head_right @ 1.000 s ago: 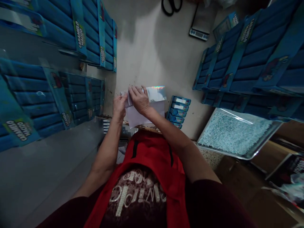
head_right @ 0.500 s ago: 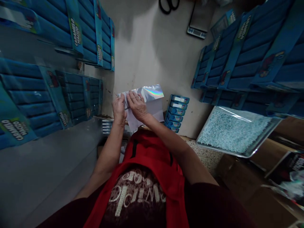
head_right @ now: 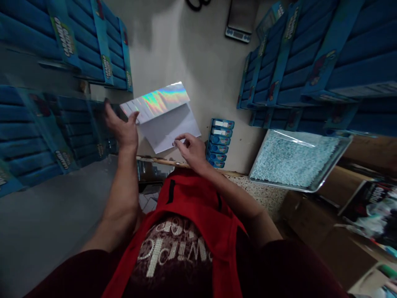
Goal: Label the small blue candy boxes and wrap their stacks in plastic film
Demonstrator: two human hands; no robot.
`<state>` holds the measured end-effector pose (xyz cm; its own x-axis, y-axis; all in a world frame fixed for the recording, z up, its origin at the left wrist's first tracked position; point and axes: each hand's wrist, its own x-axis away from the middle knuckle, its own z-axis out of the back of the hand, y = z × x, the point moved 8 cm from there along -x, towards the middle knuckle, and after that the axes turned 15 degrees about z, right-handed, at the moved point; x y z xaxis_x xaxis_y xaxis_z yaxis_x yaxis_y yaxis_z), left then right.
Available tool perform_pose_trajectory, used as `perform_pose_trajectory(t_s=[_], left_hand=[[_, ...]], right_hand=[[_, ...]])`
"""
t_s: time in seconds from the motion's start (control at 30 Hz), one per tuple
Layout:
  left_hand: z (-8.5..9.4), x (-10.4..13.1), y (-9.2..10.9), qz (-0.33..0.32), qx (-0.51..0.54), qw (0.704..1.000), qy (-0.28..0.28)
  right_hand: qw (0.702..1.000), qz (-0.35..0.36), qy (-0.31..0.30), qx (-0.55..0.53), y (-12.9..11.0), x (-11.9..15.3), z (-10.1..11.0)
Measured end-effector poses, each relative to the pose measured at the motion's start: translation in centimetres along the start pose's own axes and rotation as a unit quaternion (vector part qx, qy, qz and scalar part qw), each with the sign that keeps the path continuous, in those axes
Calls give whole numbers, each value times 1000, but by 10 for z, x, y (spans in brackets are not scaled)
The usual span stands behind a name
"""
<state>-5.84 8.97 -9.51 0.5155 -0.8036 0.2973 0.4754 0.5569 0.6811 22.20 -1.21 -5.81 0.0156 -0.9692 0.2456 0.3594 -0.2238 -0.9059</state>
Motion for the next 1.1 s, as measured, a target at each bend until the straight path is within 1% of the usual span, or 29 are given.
perform_pose_trajectory(t_s=[0.03, 0.07, 0.1, 0.13, 0.17, 0.2, 0.23, 0.27, 0.3, 0.33, 0.37, 0.43, 0.5, 0.6, 0.7, 0.8, 0.93, 1.1], left_hand=[[6, 16, 10, -22, -19, 999, 19], [6, 34, 16, -26, -18, 999, 15], [1, 54, 18, -8, 6, 1000, -19], [-13, 75, 16, 31, 51, 994, -89], [-31, 96, 12, 83, 106, 976, -173], [-51, 118, 8, 140, 161, 942, -260], [-71, 139, 4, 193, 205, 899, -335], [-88, 157, 3, 232, 233, 860, -390], [-101, 170, 2, 257, 246, 833, -424], [-111, 179, 1, 268, 247, 821, -440], [-119, 183, 2, 268, 242, 822, -441], [-129, 187, 4, 251, 227, 842, -421], [-135, 191, 9, 229, 213, 861, -401], [-145, 204, 15, 220, 198, 872, -389], [-153, 215, 19, 229, 187, 885, -360], [-162, 217, 22, 226, 176, 901, -325], [-169, 210, 28, 191, 161, 921, -299], [-177, 205, 21, 203, 165, 916, -303]], right_hand=[[998, -33, 21, -49, 7, 7, 10], [993, -55, 39, -92, 12, 12, 20], [988, -69, 56, -128, 16, 17, 29], [982, -79, 71, -158, 20, 22, 37], [975, -91, 84, -184, 24, 27, 44], [968, -107, 93, -205, 28, 32, 50], [962, -124, 98, -223, 32, 37, 54], [956, -140, 102, -236, 36, 43, 58], [951, -154, 104, -247, 40, 48, 61], [947, -163, 107, -256, 43, 53, 64], [944, -168, 111, -261, 47, 57, 67], [941, -171, 131, -262, 55, 66, 75], [936, -183, 164, -250, 67, 76, 85], [932, -198, 222, -207, 85, 88, 102], [941, -184, 250, -133, 95, 89, 117], [953, -163, 251, -52, 98, 81, 129], [960, -152, 235, 28, 99, 67, 135], [960, -148, 227, 67, 101, 61, 135]])
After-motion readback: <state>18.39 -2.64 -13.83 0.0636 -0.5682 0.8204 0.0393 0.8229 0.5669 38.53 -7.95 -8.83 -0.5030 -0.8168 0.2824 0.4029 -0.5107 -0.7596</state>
